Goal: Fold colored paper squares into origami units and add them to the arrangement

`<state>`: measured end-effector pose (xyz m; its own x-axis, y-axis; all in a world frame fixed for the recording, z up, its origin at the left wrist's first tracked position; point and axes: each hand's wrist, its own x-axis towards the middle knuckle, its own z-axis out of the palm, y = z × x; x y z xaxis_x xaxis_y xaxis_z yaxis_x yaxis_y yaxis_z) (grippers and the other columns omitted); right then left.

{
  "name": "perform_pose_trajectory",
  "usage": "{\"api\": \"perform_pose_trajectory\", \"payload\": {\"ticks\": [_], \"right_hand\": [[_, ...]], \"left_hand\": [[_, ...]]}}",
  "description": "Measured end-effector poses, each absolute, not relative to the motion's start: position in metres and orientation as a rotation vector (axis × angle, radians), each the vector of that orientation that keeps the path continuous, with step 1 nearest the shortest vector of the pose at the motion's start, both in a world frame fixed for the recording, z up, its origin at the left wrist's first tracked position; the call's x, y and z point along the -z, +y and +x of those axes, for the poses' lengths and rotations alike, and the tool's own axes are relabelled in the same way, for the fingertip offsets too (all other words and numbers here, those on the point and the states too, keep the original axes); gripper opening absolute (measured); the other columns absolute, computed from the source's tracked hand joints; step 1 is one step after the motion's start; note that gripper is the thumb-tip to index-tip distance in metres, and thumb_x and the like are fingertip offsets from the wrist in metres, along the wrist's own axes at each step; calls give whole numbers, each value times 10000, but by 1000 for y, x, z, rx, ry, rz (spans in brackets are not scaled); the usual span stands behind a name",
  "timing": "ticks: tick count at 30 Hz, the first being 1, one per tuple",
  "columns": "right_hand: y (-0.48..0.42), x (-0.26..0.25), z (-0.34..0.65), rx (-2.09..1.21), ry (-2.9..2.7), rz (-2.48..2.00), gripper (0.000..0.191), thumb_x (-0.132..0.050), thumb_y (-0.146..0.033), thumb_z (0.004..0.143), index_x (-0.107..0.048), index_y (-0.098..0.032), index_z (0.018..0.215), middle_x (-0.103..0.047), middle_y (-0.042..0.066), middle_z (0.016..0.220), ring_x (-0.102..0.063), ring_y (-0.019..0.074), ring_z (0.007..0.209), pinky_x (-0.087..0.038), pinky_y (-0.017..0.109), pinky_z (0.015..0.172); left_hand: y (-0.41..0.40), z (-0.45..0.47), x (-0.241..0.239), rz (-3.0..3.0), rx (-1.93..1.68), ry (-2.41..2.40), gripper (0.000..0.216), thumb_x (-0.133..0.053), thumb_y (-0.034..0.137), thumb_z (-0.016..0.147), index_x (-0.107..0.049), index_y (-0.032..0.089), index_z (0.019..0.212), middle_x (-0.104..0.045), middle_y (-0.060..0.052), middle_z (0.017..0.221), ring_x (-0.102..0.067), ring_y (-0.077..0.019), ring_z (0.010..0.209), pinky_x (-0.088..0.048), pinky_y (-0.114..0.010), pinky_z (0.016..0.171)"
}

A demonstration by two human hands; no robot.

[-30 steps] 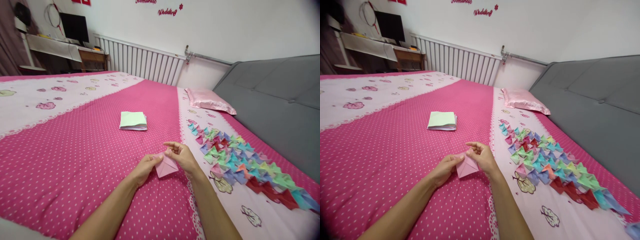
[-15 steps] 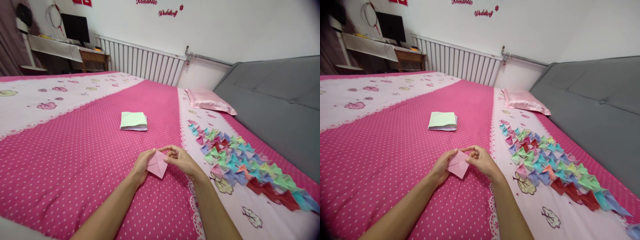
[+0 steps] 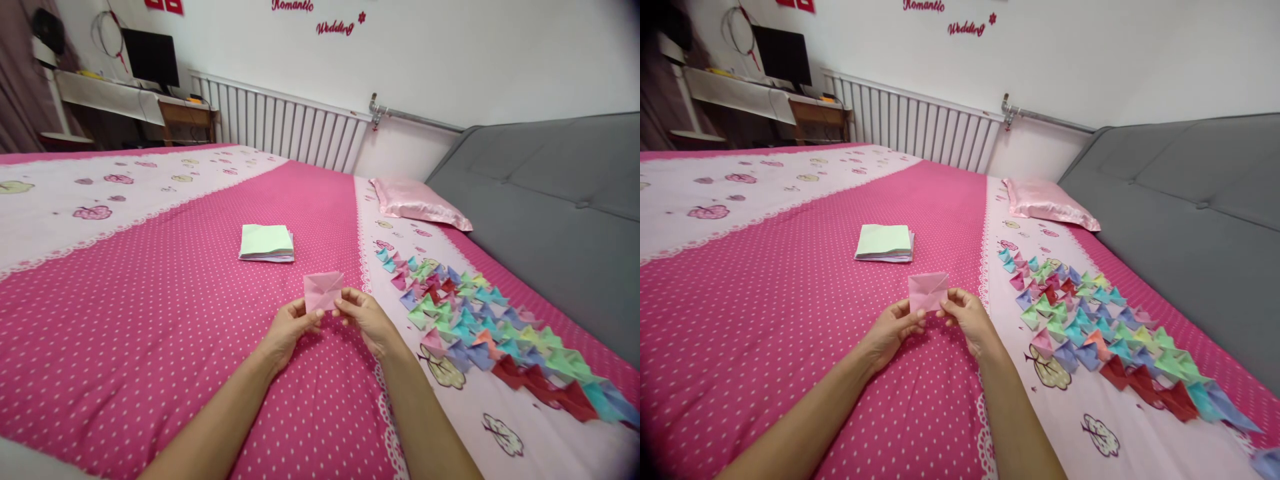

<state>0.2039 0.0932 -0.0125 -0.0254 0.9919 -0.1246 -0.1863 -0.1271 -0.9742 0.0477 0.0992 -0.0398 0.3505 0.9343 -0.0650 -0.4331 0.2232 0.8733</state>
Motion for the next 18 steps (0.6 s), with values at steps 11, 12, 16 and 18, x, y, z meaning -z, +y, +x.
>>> {"api": "perform_pose_trajectory", "payload": {"ticks": [11, 12, 16, 18], "right_hand": [[94, 16, 204, -1325, -1074, -1225, 200, -692, -271, 616, -645, -183, 790, -639, 1, 729, -553, 109, 642, -361, 197, 544], [95, 17, 203, -1327, -1074, -1220, 191, -690, -257, 610, -646, -183, 781, -640, 1, 725, -549, 110, 638, -368, 201, 548], [98, 22, 202, -1370, -1057, -1167, 190, -679, -206, 578, -652, -178, 765, -650, 7, 732, -555, 115, 617, -397, 218, 557], [98, 22, 203, -1382, -1054, -1129, 205, -678, -186, 564, -654, -180, 767, -656, 9, 755, -570, 122, 639, -415, 224, 571]], "left_hand": [[96, 46, 34, 895, -1059, 705, 281, -636, 252, 703, -642, 134, 959, -582, 9, 528, -422, -36, 350, -297, -142, 360], [95, 46, 32, 879, -1053, 690, 278, -638, 230, 691, -648, 129, 949, -637, -29, 616, -498, -59, 415, -359, -151, 402], [94, 45, 27, 789, -1075, 582, 237, -607, 176, 632, -682, 100, 844, -684, -95, 818, -610, -161, 703, -486, -249, 661], [94, 44, 27, 764, -1084, 541, 273, -558, 224, 644, -688, 86, 841, -683, -113, 845, -606, -188, 749, -481, -284, 717]]}}
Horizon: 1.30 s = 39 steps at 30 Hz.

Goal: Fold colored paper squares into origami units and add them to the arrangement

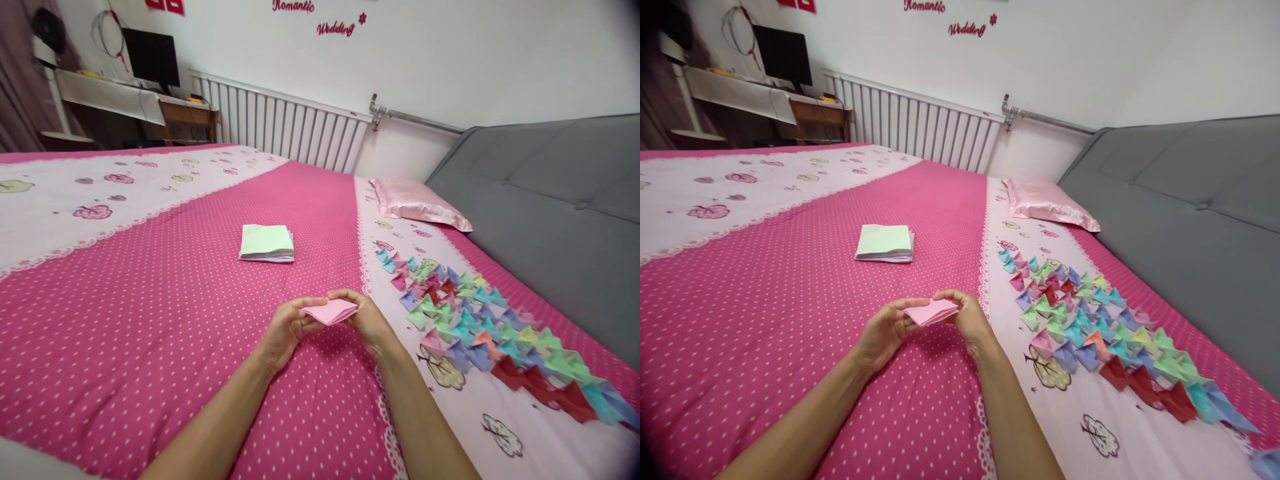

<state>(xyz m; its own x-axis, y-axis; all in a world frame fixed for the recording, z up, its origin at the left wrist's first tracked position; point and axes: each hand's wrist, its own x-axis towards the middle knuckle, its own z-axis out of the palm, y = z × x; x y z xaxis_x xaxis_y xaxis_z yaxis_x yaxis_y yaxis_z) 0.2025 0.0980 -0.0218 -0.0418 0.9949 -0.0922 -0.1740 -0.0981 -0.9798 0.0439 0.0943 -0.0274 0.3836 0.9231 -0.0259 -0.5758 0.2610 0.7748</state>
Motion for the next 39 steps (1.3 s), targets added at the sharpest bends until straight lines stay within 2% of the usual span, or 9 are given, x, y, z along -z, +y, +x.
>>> {"api": "perform_pose_trajectory", "payload": {"ticks": [5, 8, 10, 18, 33, 39], "right_hand": [[95, 12, 213, -1346, -1159, -1106, 322, -633, -133, 598, -643, -208, 912, -661, 30, 915, -594, 143, 787, -449, 235, 640], [91, 6, 220, -1351, -1256, -1045, 379, -628, -140, 639, -613, -231, 1007, -605, 41, 1102, -545, 169, 992, -440, 279, 799], [89, 3, 223, -1363, -1299, -1022, 385, -644, -166, 657, -602, -234, 1034, -572, 43, 1162, -508, 173, 1059, -396, 308, 890], [89, 5, 223, -1415, -1306, -1010, 284, -657, -225, 688, -629, -214, 971, -619, 48, 1030, -560, 159, 929, -413, 310, 849], [88, 4, 223, -1447, -1315, -989, 317, -644, -183, 693, -605, -208, 1007, -599, 48, 1054, -557, 156, 938, -411, 304, 856], [89, 5, 222, -1495, -1292, -968, 366, -696, -189, 642, -601, -200, 995, -610, 53, 1031, -576, 170, 926, -416, 331, 857]], "left_hand": [[97, 43, 34, 779, -1197, 633, 380, -446, 360, 749, -689, 86, 847, -673, -100, 819, -582, -178, 734, -461, -265, 692], [99, 44, 37, 844, -1266, 691, 342, -477, 355, 752, -693, 104, 838, -669, -83, 832, -576, -176, 758, -448, -255, 699], [99, 44, 38, 876, -1295, 708, 323, -495, 353, 746, -698, 115, 830, -668, -78, 844, -576, -179, 767, -443, -254, 699], [100, 43, 39, 971, -1291, 724, 299, -510, 347, 768, -694, 118, 824, -657, -92, 869, -565, -195, 786, -428, -263, 689], [100, 44, 38, 943, -1279, 734, 292, -532, 355, 755, -695, 123, 822, -653, -88, 866, -567, -189, 766, -437, -254, 673], [100, 44, 39, 947, -1281, 737, 299, -538, 355, 746, -697, 116, 830, -658, -94, 862, -573, -189, 756, -434, -256, 663]]}}
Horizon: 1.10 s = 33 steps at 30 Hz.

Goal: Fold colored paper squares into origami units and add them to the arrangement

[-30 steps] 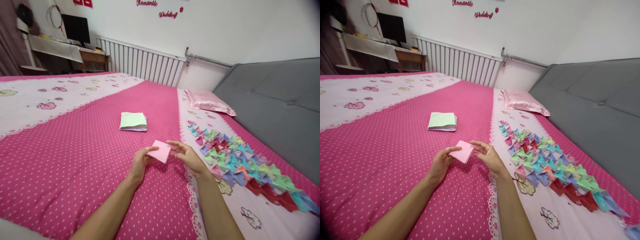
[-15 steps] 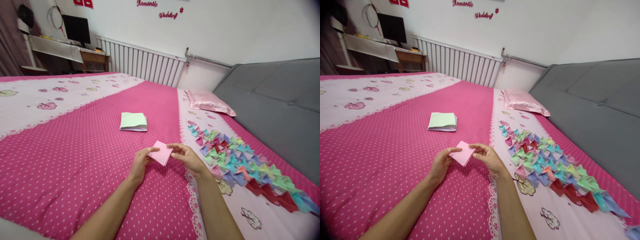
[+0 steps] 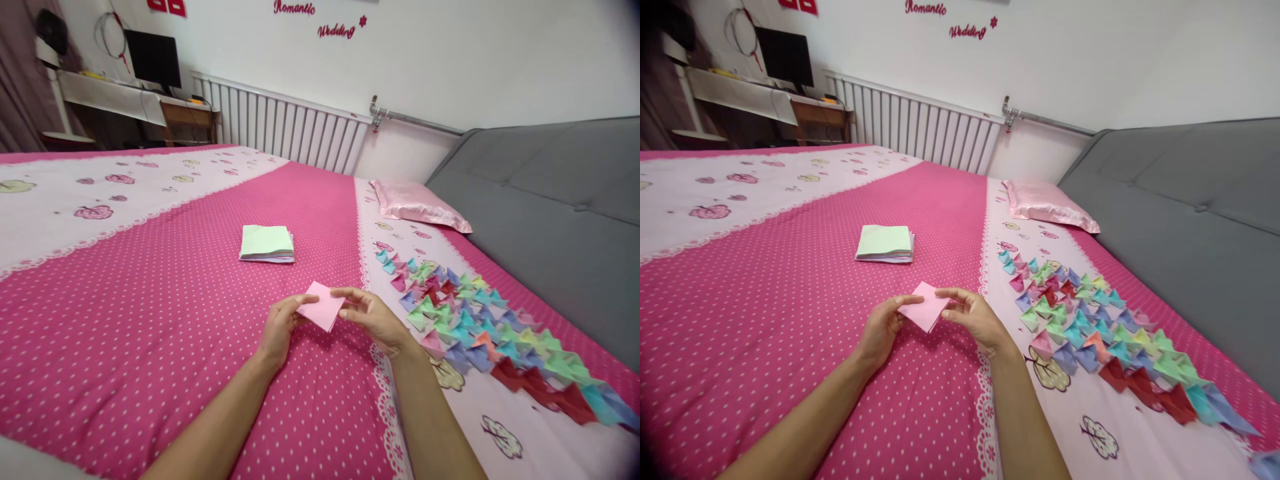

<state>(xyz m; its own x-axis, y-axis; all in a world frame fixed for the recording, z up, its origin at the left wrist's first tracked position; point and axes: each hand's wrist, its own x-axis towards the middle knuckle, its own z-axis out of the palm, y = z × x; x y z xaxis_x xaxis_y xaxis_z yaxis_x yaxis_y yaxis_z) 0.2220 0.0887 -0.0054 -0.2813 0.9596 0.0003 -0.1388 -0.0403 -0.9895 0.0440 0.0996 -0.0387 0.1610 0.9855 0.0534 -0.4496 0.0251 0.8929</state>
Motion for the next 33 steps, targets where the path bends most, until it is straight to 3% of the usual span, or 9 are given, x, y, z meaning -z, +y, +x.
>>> {"api": "perform_pose_trajectory", "payload": {"ticks": [10, 21, 33], "right_hand": [[92, 9, 217, -1428, -1338, -1054, 285, -690, -170, 624, -650, -186, 906, -660, 42, 907, -602, 157, 843, -443, 284, 772], [93, 10, 218, -1283, -1508, -1052, 198, -646, -245, 686, -674, -193, 875, -664, 44, 931, -606, 171, 854, -444, 301, 774], [99, 17, 218, -1151, -1515, -1078, 200, -655, -268, 687, -698, -209, 873, -676, 42, 859, -607, 176, 781, -452, 283, 698]], "left_hand": [[97, 45, 37, 961, -1207, 733, 295, -561, 372, 734, -690, 131, 843, -649, -75, 791, -573, -165, 697, -437, -233, 616], [98, 44, 38, 968, -1174, 741, 307, -578, 376, 715, -692, 128, 856, -648, -77, 778, -569, -168, 678, -425, -229, 595], [99, 44, 42, 970, -1157, 685, 259, -560, 283, 714, -678, 123, 880, -651, -67, 740, -554, -141, 613, -410, -221, 558]]}}
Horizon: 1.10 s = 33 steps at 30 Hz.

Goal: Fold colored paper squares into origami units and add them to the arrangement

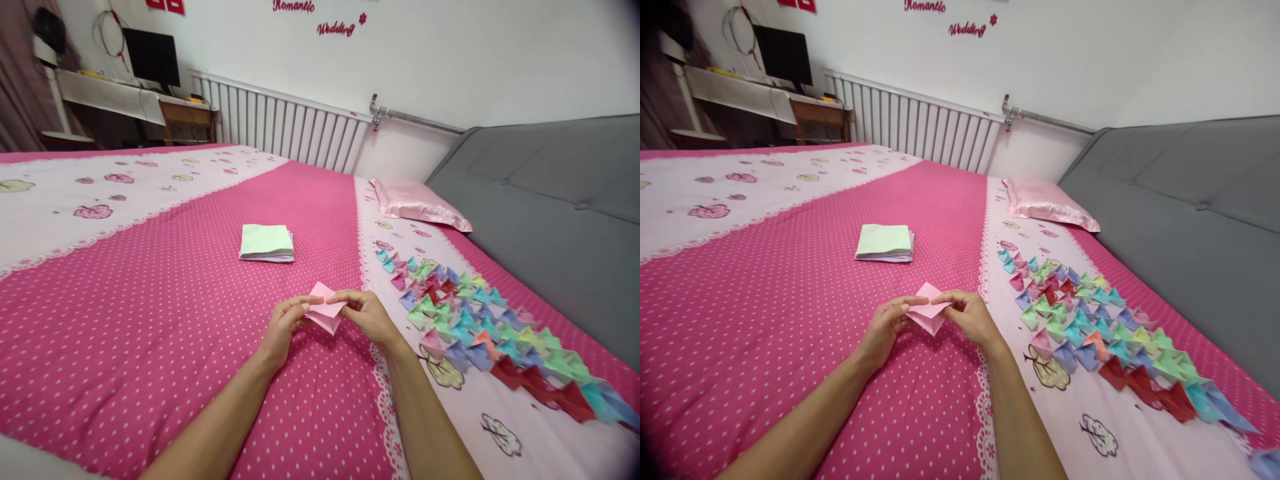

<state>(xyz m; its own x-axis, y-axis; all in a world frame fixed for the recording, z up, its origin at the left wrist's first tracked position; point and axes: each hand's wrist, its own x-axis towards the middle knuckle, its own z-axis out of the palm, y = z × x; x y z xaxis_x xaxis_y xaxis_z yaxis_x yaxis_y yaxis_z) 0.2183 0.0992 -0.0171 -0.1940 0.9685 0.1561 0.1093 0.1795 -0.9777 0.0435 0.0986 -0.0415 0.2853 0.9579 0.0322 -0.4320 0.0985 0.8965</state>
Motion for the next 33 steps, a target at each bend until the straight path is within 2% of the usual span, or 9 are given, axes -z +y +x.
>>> {"api": "perform_pose_trajectory", "payload": {"ticks": [6, 10, 14, 22, 26, 30, 33], "right_hand": [[100, 18, 214, -1108, -1470, -1083, 162, -677, -296, 663, -713, -194, 784, -672, 39, 769, -601, 174, 723, -454, 282, 666], [99, 15, 212, -1056, -1493, -1109, 165, -665, -327, 675, -715, -191, 755, -666, 35, 732, -589, 169, 684, -450, 281, 629], [97, 13, 210, -1037, -1502, -1128, 205, -658, -361, 679, -714, -182, 762, -669, 38, 716, -587, 175, 679, -455, 297, 636], [96, 16, 201, -1092, -1331, -1164, 220, -691, -346, 635, -678, -150, 735, -665, 40, 695, -585, 157, 625, -457, 284, 603], [97, 20, 198, -1101, -1256, -1127, 243, -722, -328, 594, -591, -167, 719, -631, 6, 662, -584, 142, 605, -453, 260, 584], [97, 21, 200, -1087, -1245, -1118, 340, -732, -322, 589, -499, -199, 804, -598, -40, 585, -551, 120, 513, -407, 229, 511], [97, 19, 203, -1096, -1270, -1135, 344, -722, -327, 607, -497, -199, 834, -587, -53, 550, -522, 106, 471, -376, 217, 483]], "left_hand": [[96, 46, 36, 1063, -1180, 749, 296, -663, 205, 619, -672, 135, 907, -665, -58, 763, -575, -150, 644, -428, -226, 594], [96, 49, 33, 1091, -1187, 794, 271, -685, 268, 645, -688, 129, 877, -680, -90, 835, -600, -180, 714, -452, -263, 652], [98, 49, 36, 1072, -1186, 802, 280, -667, 327, 677, -696, 121, 865, -688, -89, 776, -599, -168, 658, -447, -258, 623], [99, 48, 39, 979, -1187, 782, 288, -684, 321, 667, -690, 124, 876, -683, -70, 705, -596, -148, 608, -451, -242, 588], [98, 48, 38, 934, -1208, 775, 441, -707, 321, 640, -631, 157, 1042, -684, -59, 758, -598, -140, 613, -453, -235, 584], [98, 47, 38, 965, -1202, 769, 636, -697, 324, 658, -466, 213, 1239, -610, 30, 547, -551, -106, 503, -404, -195, 502], [98, 47, 38, 961, -1183, 763, 491, -695, 336, 654, -585, 166, 1101, -661, -25, 663, -583, -132, 566, -430, -222, 548]]}}
